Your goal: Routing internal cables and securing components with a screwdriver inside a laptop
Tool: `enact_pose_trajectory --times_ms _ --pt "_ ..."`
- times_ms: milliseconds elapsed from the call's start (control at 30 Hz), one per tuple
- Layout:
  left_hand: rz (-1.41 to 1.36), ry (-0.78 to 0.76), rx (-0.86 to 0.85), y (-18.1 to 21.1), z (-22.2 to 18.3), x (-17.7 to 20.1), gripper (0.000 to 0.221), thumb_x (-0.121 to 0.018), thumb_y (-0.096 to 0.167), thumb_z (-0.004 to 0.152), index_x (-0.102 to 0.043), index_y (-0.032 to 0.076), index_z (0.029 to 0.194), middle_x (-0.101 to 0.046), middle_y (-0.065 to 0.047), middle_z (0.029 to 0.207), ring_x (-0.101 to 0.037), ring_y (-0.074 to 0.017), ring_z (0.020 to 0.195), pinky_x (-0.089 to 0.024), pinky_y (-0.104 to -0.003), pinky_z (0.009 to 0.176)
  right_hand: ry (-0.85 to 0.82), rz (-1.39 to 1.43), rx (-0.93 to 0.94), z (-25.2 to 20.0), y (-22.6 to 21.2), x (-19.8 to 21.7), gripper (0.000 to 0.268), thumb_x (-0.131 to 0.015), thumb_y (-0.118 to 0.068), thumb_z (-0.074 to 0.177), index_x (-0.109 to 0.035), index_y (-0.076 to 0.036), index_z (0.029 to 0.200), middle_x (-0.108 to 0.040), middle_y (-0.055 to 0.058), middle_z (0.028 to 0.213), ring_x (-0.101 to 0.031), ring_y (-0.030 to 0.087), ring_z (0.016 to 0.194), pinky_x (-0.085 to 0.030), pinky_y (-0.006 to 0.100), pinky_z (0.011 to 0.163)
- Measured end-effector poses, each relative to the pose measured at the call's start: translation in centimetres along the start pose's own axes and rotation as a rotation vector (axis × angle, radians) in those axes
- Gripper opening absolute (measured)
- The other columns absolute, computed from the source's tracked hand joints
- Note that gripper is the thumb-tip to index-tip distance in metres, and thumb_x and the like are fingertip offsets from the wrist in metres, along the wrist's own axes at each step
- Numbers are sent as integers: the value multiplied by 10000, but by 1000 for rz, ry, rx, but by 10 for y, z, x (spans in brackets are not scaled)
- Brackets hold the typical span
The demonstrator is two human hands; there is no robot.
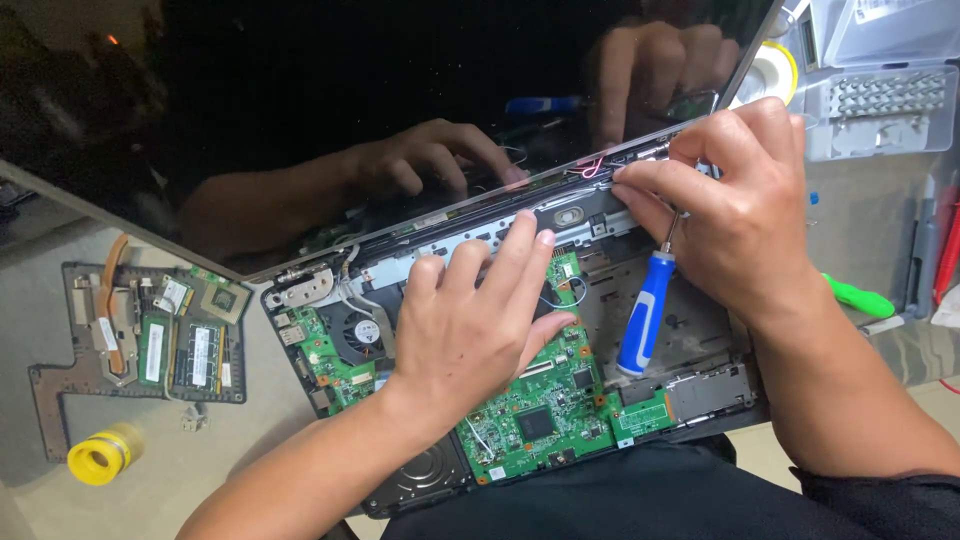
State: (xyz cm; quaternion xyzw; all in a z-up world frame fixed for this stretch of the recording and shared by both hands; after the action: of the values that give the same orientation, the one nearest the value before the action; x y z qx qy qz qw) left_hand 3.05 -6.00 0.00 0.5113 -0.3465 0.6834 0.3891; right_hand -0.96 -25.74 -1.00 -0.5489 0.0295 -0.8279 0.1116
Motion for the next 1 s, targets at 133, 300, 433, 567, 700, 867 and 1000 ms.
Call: enact_pose_trajectory --times_ms 133,300,433,567,700,867,1000 --pt "20 -15 -8 1 -2 -2 704 -714 794 874 -735 238 1305 -603 33 1440 -536 -191 1090 -384 -362 818 17 6 -17 -1 -1 1 96 -898 -212 1082 -809 -204 1046 -589 63 1021 -499 348 975 -360 493 831" --pt "46 -35 23 -1 0 -3 681 -737 792 841 -693 278 1286 -602 14 1461 -562 -163 1141 -339 -359 886 47 -49 -75 -8 7 2 245 -975 -353 1057 -813 -187 979 -577 70 1026 -467 359 1011 -368 505 900" --pt "61 -33 15 -1 0 -2 663 -699 795 875 -711 281 1295 -607 44 1461 -534 -164 1156 -314 -367 913 79 -45 -100 -9 6 1 293 -1042 -366 1005 -829 -165 985 -545 85 1027 -461 363 1022 -383 504 936" --pt "69 -42 12 -1 -1 -4 649 -689 786 887 -707 280 1293 -601 45 1473 -544 -155 1162 -308 -369 924 49 -42 -164 -9 5 -1 295 -1009 -395 1000 -823 -167 995 -542 71 1013 -479 350 1019 -370 496 922" --pt "83 -35 12 0 0 -4 643 -694 785 888 -712 284 1291 -593 62 1487 -541 -154 1160 -297 -368 925 36 -38 -251 -11 10 -1 281 -1029 -320 1009 -817 -138 992 -558 73 1022 -484 351 1047 -340 496 923" --pt "96 -34 9 0 0 -3 629 -681 782 897 -714 298 1296 -587 77 1490 -533 -146 1171 -290 -367 928 60 -11 -231 -10 13 2 261 -1043 -303 1011 -826 -159 1020 -537 71 1039 -470 355 1048 -305 501 955" --pt "102 -32 3 0 -1 -3 641 -677 794 895 -721 298 1299 -592 70 1486 -536 -153 1177 -294 -372 930 23 -12 -165 -9 9 -1 253 -1013 -378 984 -825 -211 1009 -549 44 1020 -471 345 1043 -311 503 944"
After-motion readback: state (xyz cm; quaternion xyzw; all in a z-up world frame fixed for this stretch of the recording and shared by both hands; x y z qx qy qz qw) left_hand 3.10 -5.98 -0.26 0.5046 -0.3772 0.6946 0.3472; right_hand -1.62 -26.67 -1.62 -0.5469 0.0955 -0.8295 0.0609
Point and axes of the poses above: each hand's wrist, its own z-axis towards the middle knuckle, its own x-axis out of the back of the hand, y = z × x, the point moved 6 cm from there along z, towards the middle knuckle
